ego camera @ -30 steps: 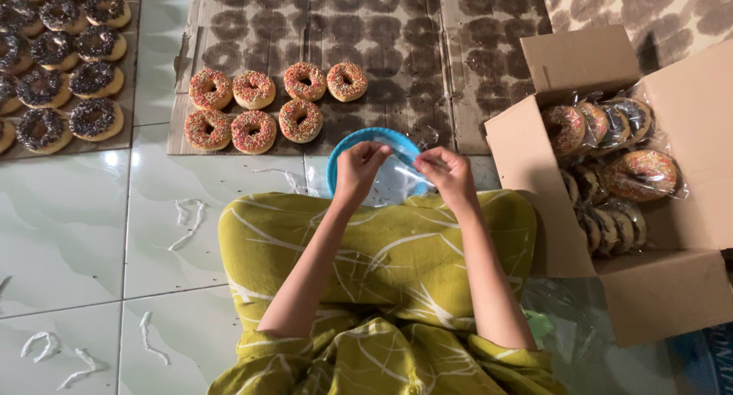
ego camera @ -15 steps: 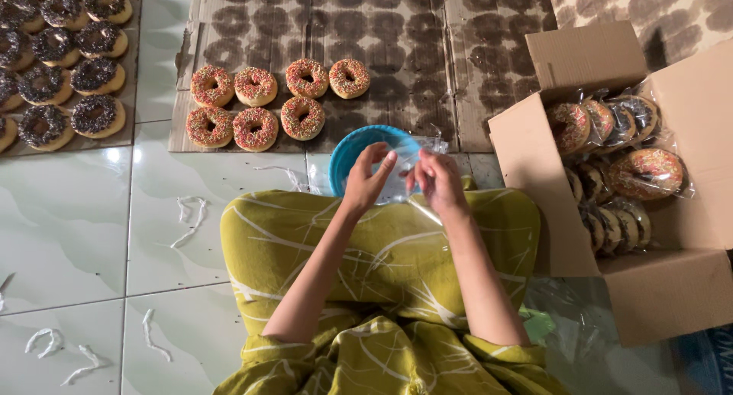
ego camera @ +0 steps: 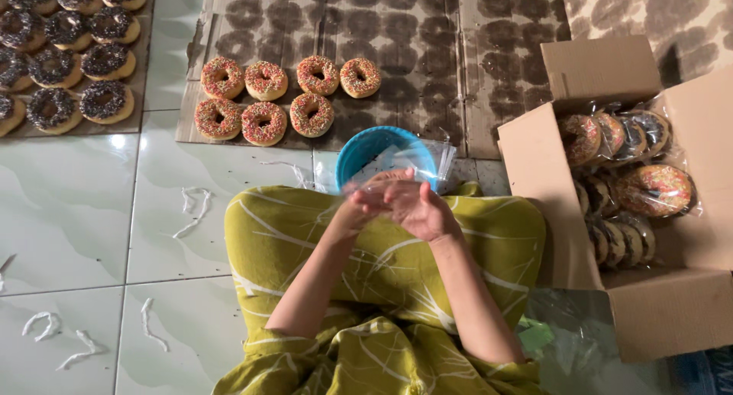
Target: The person sits on the floor and individually places donuts into clear plastic bags, then puts the sealed bags into a cardboard box. The donuts include chocolate and sprinkled varieties.
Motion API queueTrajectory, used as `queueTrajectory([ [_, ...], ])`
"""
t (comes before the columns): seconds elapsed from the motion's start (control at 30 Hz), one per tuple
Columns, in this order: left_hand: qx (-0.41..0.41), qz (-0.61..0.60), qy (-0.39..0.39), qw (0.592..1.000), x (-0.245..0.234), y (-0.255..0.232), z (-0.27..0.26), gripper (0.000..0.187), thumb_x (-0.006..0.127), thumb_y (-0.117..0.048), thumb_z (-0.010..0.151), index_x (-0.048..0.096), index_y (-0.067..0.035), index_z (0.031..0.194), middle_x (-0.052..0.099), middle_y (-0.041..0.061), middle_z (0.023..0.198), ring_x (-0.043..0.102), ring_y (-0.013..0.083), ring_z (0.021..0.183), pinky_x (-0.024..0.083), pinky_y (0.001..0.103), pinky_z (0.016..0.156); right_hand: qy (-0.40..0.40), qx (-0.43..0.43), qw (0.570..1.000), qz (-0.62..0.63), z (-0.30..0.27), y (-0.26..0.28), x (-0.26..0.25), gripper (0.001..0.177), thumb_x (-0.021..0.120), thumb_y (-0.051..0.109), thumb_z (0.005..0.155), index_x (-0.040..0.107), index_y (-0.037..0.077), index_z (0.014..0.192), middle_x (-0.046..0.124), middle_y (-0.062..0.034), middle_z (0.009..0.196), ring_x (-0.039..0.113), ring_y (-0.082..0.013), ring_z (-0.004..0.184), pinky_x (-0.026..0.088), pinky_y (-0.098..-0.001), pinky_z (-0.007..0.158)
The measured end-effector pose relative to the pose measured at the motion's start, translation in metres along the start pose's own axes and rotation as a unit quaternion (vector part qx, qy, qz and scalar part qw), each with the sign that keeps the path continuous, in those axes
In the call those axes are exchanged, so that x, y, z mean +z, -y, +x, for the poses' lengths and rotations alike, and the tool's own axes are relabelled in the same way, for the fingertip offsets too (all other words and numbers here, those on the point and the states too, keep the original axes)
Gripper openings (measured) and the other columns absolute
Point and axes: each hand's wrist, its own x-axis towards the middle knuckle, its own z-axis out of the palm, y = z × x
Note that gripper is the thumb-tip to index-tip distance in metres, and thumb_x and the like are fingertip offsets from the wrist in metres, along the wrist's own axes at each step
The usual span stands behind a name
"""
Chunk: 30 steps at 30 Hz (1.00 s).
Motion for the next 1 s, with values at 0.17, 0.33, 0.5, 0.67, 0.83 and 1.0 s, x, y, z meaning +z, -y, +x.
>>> queueTrajectory([
  [0.17,0.005,-0.085,0.000,0.996,0.003,0.010,-0.010,0.040,0.053,-0.044,0.104,0.055,-0.010,0.125,0.057,0.005,0.111,0.056,0.0174,0.095,0.046,0.035,0.078,0.112,0.038,0.992,0.038,0.022,0.011,0.047,0.089,0.050,0.070,0.106,0.040,0.008,0.170,0.064,-0.0171,0.138,0.055,-0.0371,0.141,0.038,-0.0506,0.125],
  [0.33,0.052,-0.114,-0.014,0.992,0.006,0.021,0.004,0.051,0.047,-0.052,0.101,0.048,-0.013,0.133,0.053,0.009,0.123,0.055,0.0233,0.105,0.047,0.041,0.085,0.053,0.044,0.998,0.008,0.034,0.004,0.060,0.083,0.050,0.067,0.099,0.028,0.023,0.166,0.034,-0.0114,0.171,0.034,-0.0329,0.157,0.033,-0.0532,0.126],
  [0.5,0.090,-0.126,-0.069,0.985,0.005,0.020,0.004,0.062,0.041,-0.060,0.099,0.041,-0.016,0.142,0.048,0.012,0.134,0.054,0.0292,0.116,0.047,0.047,0.092,-0.013,0.087,0.996,-0.007,0.031,0.007,0.050,0.075,0.039,0.063,0.110,0.028,0.017,0.168,0.033,-0.0186,0.170,0.033,-0.0378,0.157,0.031,-0.0545,0.127],
  [0.67,0.115,-0.114,-0.181,0.970,0.004,-0.014,-0.013,0.074,0.035,-0.067,0.096,0.034,-0.019,0.151,0.043,0.016,0.146,0.052,0.0351,0.126,0.047,0.053,0.100,-0.103,0.040,0.892,-0.438,0.030,0.015,0.041,0.072,0.022,0.062,0.111,0.018,0.018,0.167,0.028,-0.0185,0.173,0.026,-0.0376,0.161,0.019,-0.0507,0.132],
  [0.83,0.211,-0.087,-0.042,0.973,0.011,-0.022,-0.032,0.082,0.034,-0.072,0.095,0.028,-0.022,0.160,0.041,0.018,0.157,0.054,0.0392,0.136,0.049,0.056,0.108,-0.121,0.133,0.635,-0.751,0.040,-0.011,0.044,0.068,0.034,0.051,0.107,0.026,0.020,0.166,0.007,-0.0241,0.174,0.008,-0.0413,0.160,0.017,-0.0534,0.124],
  [1.0,0.217,-0.060,-0.041,0.973,-0.004,-0.026,-0.024,0.070,0.053,-0.050,0.099,0.035,-0.015,0.157,0.045,0.016,0.149,0.060,0.0434,0.124,0.052,0.056,0.098,-0.082,0.022,0.673,-0.735,0.055,-0.029,0.040,0.078,0.047,0.053,0.107,0.017,0.010,0.165,0.009,-0.0267,0.172,0.011,-0.0471,0.160,0.019,-0.0551,0.126],
])
